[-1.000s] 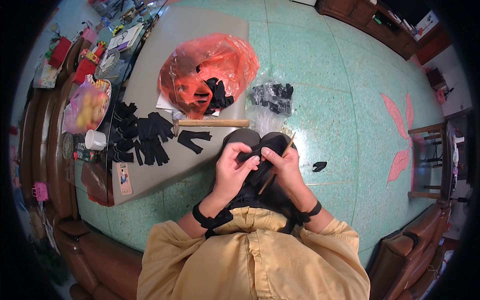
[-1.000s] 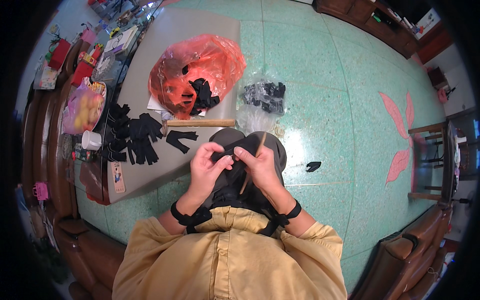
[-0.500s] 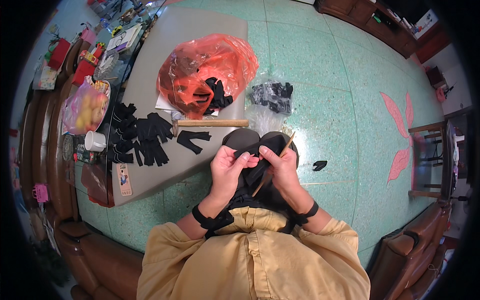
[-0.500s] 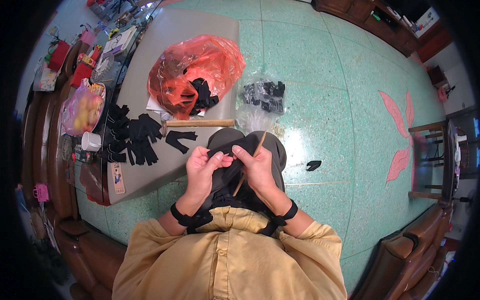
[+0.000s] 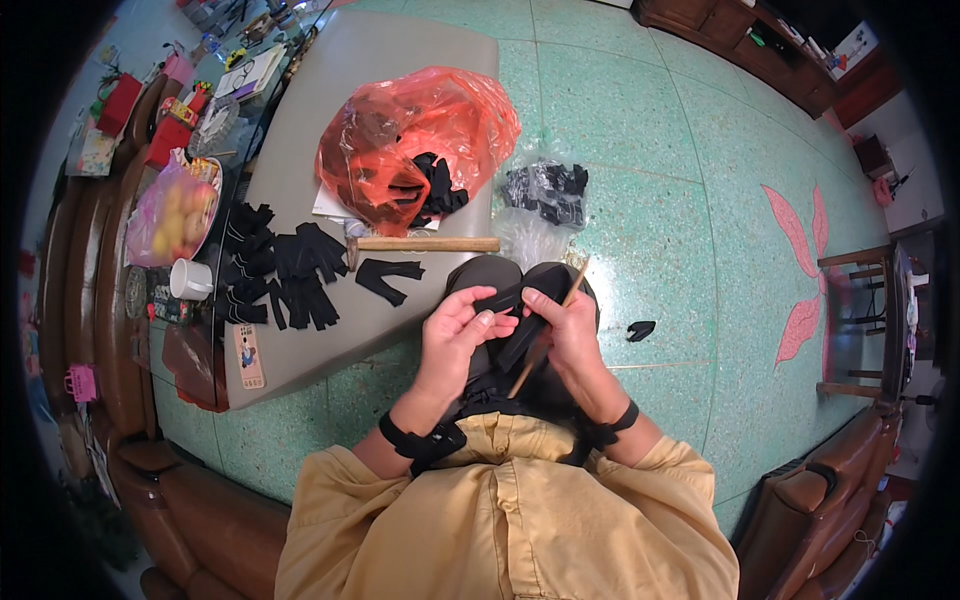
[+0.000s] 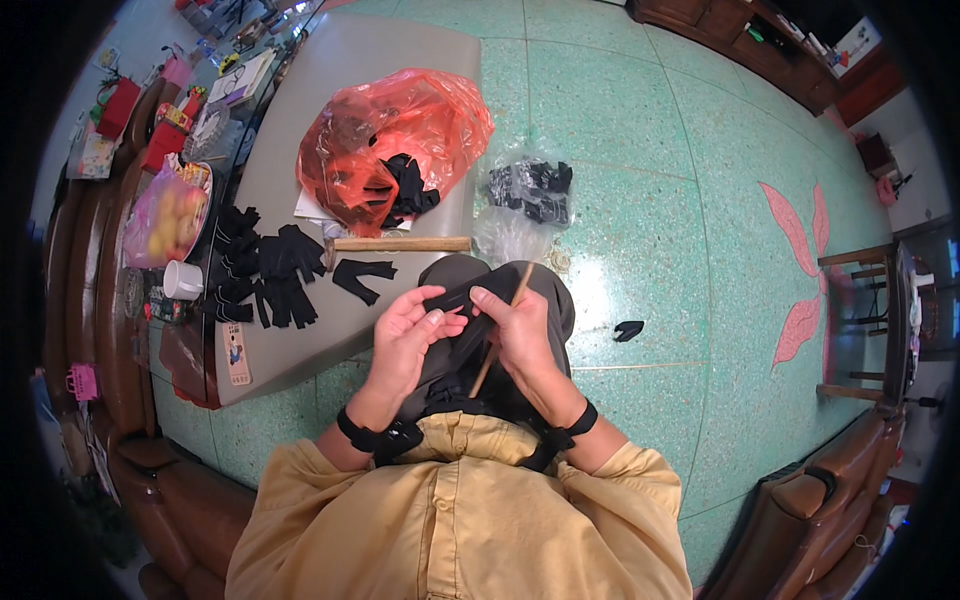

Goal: The person assembles small black fabric strips using a thin wooden stick, inserting the stick into the fabric by hand and pulling it through.

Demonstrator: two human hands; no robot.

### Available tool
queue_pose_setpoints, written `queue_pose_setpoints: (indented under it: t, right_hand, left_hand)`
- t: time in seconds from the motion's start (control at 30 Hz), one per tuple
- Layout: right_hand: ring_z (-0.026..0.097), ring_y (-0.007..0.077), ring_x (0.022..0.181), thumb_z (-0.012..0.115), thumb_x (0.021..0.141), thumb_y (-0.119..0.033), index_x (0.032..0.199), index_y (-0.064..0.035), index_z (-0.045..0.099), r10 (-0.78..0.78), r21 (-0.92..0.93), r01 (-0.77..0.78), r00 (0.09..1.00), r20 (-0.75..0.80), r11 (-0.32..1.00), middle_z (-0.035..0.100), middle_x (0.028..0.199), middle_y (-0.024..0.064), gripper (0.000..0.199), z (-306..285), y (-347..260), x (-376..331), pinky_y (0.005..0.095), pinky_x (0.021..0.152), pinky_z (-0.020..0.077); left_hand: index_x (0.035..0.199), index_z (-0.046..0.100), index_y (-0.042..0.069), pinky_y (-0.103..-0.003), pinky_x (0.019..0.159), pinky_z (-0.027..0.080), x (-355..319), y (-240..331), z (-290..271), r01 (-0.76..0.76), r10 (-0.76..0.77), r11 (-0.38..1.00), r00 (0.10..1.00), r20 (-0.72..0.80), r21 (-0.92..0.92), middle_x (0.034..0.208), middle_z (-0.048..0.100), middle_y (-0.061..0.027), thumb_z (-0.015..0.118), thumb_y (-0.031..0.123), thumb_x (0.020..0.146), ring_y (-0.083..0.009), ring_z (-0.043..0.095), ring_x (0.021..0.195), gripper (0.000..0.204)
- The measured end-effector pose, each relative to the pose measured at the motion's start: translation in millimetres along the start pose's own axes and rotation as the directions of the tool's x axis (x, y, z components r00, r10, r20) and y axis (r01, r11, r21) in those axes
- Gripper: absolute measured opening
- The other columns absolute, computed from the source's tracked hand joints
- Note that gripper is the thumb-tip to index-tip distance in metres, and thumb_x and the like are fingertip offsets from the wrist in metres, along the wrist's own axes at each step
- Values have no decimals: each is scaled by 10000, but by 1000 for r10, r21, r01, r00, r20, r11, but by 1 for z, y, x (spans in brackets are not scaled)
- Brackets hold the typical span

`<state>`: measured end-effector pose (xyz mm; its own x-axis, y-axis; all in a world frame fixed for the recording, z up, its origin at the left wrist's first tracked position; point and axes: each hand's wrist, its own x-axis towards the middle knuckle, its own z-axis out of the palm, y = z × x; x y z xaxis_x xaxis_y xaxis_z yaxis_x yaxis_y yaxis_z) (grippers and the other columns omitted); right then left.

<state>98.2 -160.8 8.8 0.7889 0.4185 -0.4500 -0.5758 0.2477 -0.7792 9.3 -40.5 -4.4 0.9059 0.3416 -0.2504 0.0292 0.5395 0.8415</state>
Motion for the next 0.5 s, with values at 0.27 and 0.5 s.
queue_pose_setpoints:
  t: [0.27,0.5]
  right_hand:
    - [467,51,509,666,777,-57,704,-51,583,105,-255,-88,993,56,963,559,644,-4,110,-8,-12,1,194,423,307]
    - [459,47,520,674,785,-93,740,-26,604,67,-290,7,967,247,957,550,645,-27,106,-4,-10,3,202,446,328]
  left_hand:
    - [1121,527,-53,-308,734,500,11,24,-15,262,-262,965,957,124,20,993,619,-147,461,110,854,-238,630,880,320]
    - [966,591,-15,-218,644,459,17,9,-21,105,-193,940,949,250,326,840,621,-48,587,134,871,-87,571,730,177]
